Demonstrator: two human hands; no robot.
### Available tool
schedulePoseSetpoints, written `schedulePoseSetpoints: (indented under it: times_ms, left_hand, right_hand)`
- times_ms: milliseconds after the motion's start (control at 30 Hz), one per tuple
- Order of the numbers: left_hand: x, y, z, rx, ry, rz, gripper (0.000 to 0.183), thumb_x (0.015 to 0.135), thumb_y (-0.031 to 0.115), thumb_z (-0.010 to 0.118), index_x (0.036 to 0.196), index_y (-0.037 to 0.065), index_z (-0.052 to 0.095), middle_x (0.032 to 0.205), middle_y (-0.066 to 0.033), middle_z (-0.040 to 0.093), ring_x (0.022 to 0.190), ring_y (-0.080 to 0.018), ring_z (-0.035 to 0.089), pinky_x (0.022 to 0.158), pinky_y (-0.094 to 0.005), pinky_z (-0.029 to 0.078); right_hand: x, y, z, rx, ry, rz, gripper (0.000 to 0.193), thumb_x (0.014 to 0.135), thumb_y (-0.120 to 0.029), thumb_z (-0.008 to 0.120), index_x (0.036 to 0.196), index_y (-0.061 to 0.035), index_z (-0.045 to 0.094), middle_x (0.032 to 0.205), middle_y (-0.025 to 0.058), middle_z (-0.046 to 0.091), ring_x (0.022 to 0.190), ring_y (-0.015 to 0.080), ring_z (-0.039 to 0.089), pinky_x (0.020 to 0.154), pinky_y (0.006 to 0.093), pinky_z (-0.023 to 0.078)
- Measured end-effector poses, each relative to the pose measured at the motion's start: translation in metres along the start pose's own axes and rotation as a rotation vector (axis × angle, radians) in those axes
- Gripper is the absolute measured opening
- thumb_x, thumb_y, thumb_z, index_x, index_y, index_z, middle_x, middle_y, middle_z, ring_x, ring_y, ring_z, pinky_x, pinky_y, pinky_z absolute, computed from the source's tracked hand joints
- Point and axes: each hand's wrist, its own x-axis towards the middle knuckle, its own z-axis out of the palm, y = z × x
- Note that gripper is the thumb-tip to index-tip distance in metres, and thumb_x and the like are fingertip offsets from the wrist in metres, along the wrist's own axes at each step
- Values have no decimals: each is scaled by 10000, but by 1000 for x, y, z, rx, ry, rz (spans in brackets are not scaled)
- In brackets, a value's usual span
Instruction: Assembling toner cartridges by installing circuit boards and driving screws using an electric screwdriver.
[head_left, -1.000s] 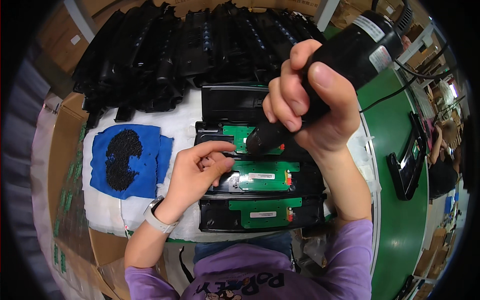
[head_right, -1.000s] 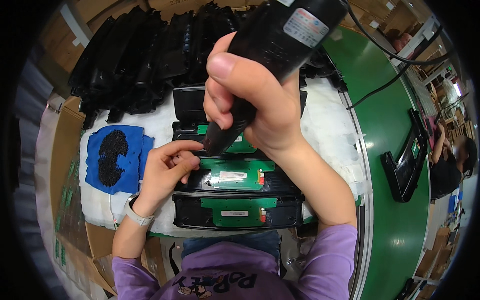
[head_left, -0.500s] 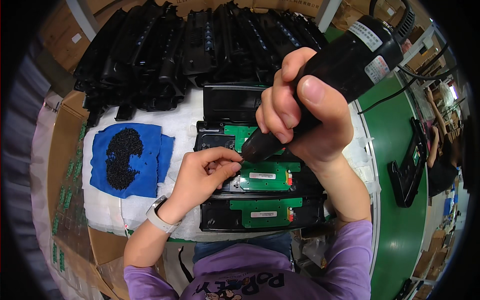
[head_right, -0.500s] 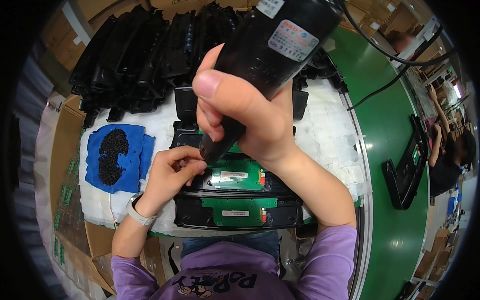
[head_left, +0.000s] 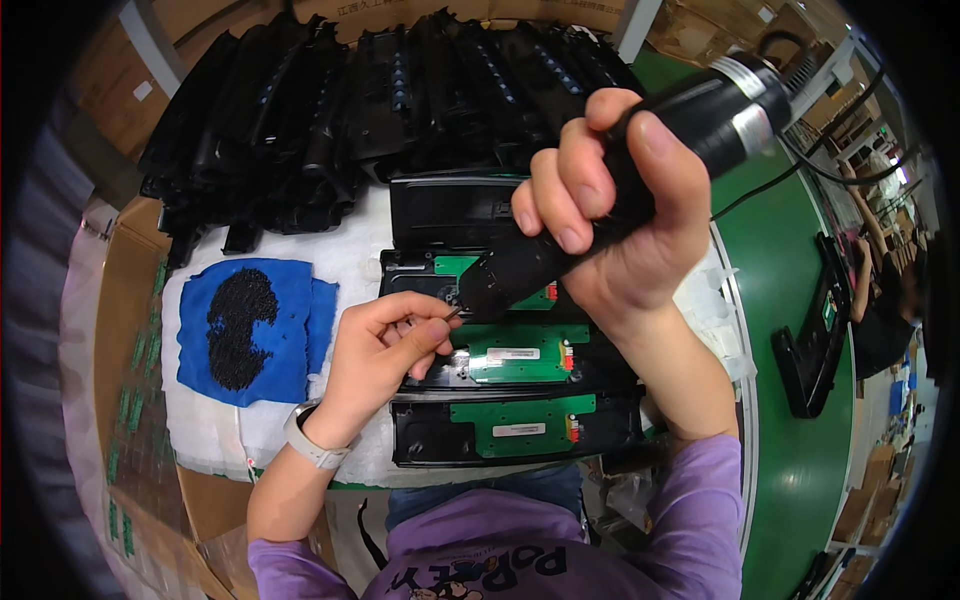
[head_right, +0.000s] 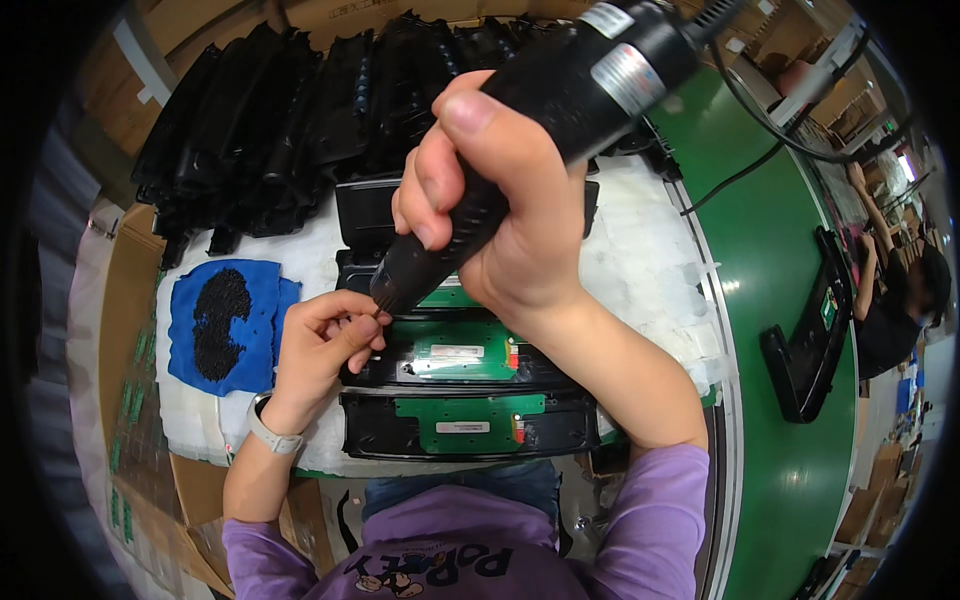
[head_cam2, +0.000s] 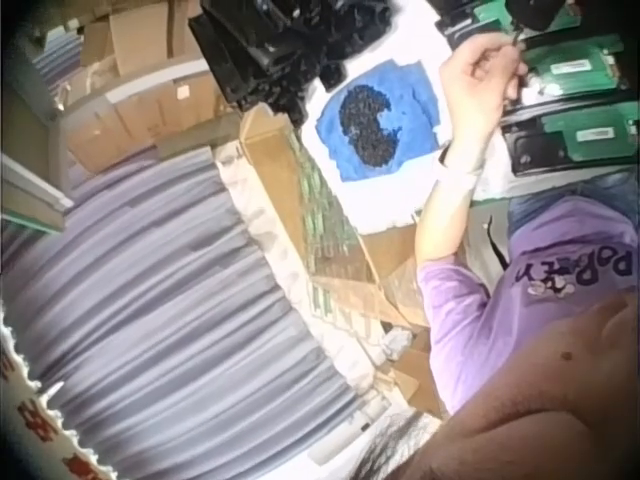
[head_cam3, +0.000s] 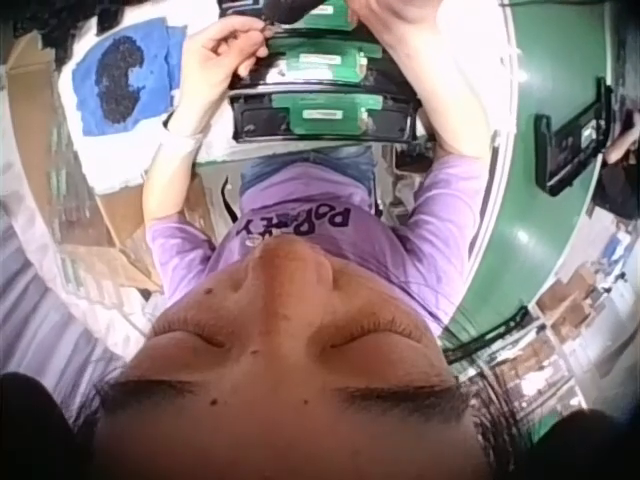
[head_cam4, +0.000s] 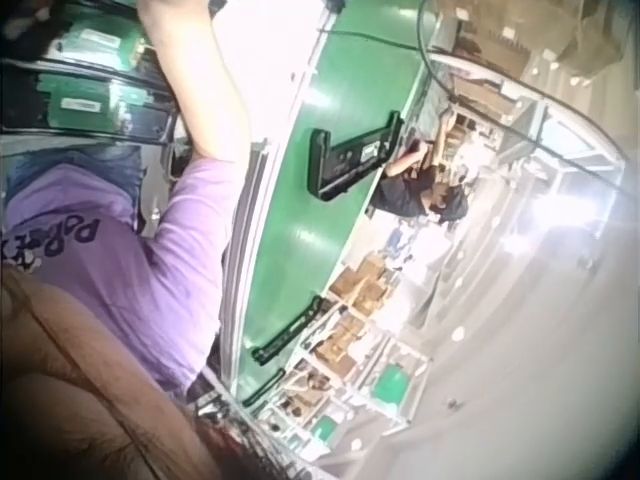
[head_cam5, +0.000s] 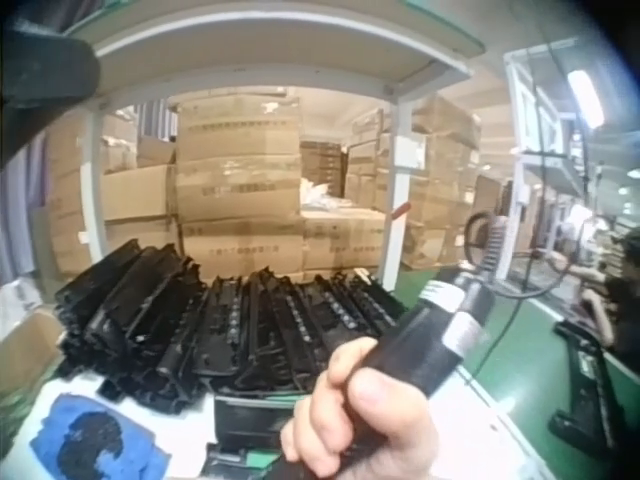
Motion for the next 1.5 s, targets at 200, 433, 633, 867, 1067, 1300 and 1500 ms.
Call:
schedulePoseSetpoints:
  times_ms: [200,433,633,867,1067,1300,1500]
  left_hand:
    - [-1,5,6,169,24,-26,246,804,-38,610,1044,-40,560,720,-55,625,522,-40,515,485,-163,413]
    - [1,1,2,230,6,-12,104,866,37,566,924,-33,618,665,-33,595,490,-34,477,450,-168,380]
    - [1,3,0,262,55,28,134,902,88,532,893,-14,619,608,3,543,469,-21,427,428,-163,324]
    - [2,4,-2,277,69,17,148,913,108,521,880,1,618,578,32,498,463,-11,390,420,-165,279]
    - [3,1,-2,243,64,13,148,916,112,522,883,-2,612,580,28,500,471,-11,396,427,-165,285]
    - [5,-4,-4,130,57,10,135,903,113,555,901,-13,605,657,-11,560,508,-29,466,469,-154,360]
    - [9,-6,-7,-15,95,-9,123,885,97,580,922,-19,596,725,-40,601,555,-65,539,498,-169,406]
  right_hand:
    - [13,-8,-8,-199,90,75,200,856,-236,490,865,-40,530,552,19,435,414,127,429,490,308,420]
    - [22,-8,-29,-504,18,67,167,754,-150,672,721,-12,583,518,27,515,406,101,475,403,227,354]
    - [22,-1,-27,-594,43,92,213,739,-180,627,677,2,535,498,54,477,382,137,452,381,250,346]
    - [22,0,-26,-617,34,84,216,739,-182,626,668,1,535,496,51,475,383,133,453,379,247,343]
    - [23,-1,-30,-582,4,115,194,737,-159,662,699,-2,555,518,32,496,395,112,468,385,235,354]
    - [23,1,-35,-517,-62,155,173,728,-124,687,691,-5,567,540,17,523,405,96,493,387,223,370]
    - [23,4,-35,-509,-72,154,189,721,-111,647,652,-11,502,479,39,453,369,131,444,356,244,327]
